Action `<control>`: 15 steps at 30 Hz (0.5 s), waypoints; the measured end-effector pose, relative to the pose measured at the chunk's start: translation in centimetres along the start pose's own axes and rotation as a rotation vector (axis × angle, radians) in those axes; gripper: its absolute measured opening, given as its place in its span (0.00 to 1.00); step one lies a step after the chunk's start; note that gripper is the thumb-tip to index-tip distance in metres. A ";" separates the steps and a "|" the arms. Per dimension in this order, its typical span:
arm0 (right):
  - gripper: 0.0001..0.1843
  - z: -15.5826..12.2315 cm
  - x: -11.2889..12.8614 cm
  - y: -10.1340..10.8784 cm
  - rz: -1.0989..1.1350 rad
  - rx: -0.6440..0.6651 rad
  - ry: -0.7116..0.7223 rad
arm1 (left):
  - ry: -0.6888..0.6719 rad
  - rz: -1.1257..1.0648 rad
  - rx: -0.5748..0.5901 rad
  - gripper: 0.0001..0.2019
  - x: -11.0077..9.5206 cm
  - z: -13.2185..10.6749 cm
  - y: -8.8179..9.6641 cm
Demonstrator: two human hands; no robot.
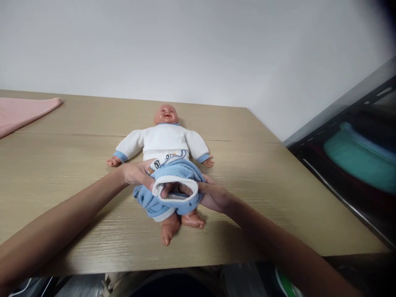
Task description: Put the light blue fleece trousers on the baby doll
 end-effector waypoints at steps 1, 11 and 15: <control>0.27 0.1 0.3 0.3 0.042 -0.022 0.026 | 0.004 0.008 0.007 0.28 0.0 0.1 -0.3; 0.34 -1.1 3.9 -0.5 -0.082 0.108 0.083 | 0.067 0.211 -0.178 0.33 -0.9 0.3 0.3; 0.35 -3.0 4.4 -2.7 -0.168 0.231 -0.033 | 0.027 0.293 -0.130 0.32 -1.6 0.6 -0.5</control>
Point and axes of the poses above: each hand's wrist, its own z-axis towards the middle knuckle, its own y-axis out of the back of the hand, x = y × z, the point moved 10 cm from there along z, towards the middle knuckle, and after that the axes turned 9 degrees about -z, right-handed, at the moved point
